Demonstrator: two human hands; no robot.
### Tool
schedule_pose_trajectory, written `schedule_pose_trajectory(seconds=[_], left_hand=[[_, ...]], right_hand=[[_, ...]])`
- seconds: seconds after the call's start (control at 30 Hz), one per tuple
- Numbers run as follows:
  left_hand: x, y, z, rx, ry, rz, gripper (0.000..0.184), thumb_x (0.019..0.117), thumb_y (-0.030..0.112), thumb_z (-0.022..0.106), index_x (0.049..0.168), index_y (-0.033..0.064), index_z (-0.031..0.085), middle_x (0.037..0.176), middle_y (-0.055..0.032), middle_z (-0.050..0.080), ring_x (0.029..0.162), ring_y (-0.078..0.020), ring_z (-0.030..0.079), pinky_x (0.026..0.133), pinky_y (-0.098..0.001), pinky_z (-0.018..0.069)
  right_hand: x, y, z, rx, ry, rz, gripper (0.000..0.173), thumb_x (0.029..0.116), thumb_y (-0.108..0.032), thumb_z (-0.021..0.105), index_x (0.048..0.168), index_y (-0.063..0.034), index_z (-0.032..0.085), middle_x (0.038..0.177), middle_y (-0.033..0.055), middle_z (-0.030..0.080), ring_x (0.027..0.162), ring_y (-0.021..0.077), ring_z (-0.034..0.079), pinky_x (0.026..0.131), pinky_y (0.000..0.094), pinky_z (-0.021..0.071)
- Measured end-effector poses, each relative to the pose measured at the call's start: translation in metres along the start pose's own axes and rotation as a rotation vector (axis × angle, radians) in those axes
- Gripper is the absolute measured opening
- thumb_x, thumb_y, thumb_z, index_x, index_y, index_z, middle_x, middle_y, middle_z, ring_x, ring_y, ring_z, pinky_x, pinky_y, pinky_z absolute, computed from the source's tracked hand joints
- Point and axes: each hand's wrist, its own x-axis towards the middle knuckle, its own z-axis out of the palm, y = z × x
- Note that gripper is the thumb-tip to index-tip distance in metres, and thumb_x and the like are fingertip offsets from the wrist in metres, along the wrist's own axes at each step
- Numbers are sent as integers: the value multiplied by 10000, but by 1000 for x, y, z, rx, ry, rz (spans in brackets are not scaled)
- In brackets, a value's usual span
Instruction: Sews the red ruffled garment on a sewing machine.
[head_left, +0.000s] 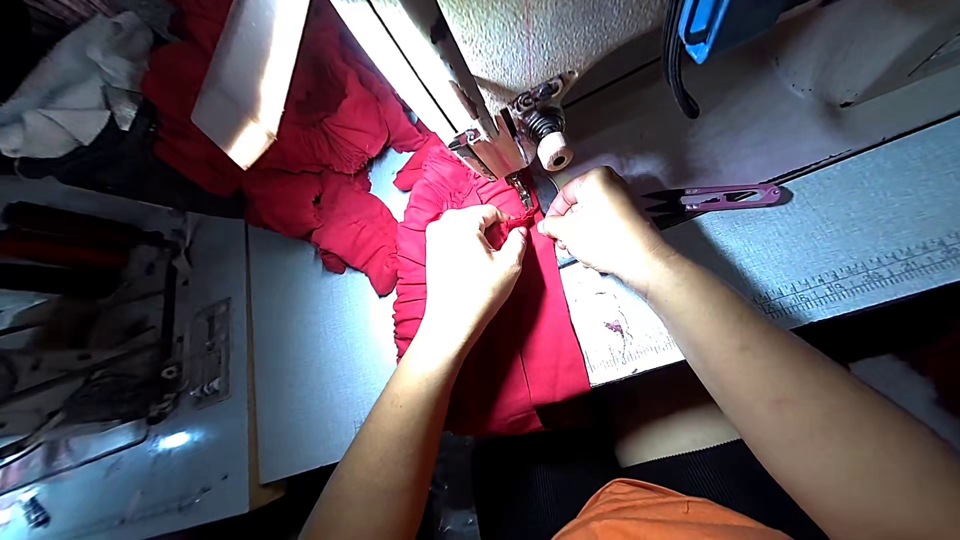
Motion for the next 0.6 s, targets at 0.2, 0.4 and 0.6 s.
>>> schedule_pose_trajectory(seconds=[0.2,0.4,0.6], left_hand=[[6,-16,-3,-6,-84,124,188,954,199,605,974,105,766,882,-40,685,892,-192,658,762,-458,475],[2,-16,-5,26,-68,160,193,983,149,591,1027,112,775,967,-47,724,939,-177,690,790,-442,510],[-1,-11,-3,58,-70,157,194,986,158,590,1020,132,779,918,-37,715,889,-191,691,732,-450,503]], right_hand=[[0,0,-1,38,-14,12,126,948,-163,700,897,-48,690,668,37,636,512,104,579,492,291,495],[-1,7,-2,50,-34,-65,113,945,-136,694,856,-65,694,636,6,606,477,65,527,447,248,437],[-1,8,-3,59,-42,-98,107,943,-110,696,842,-77,709,624,-2,600,471,61,496,440,236,394]])
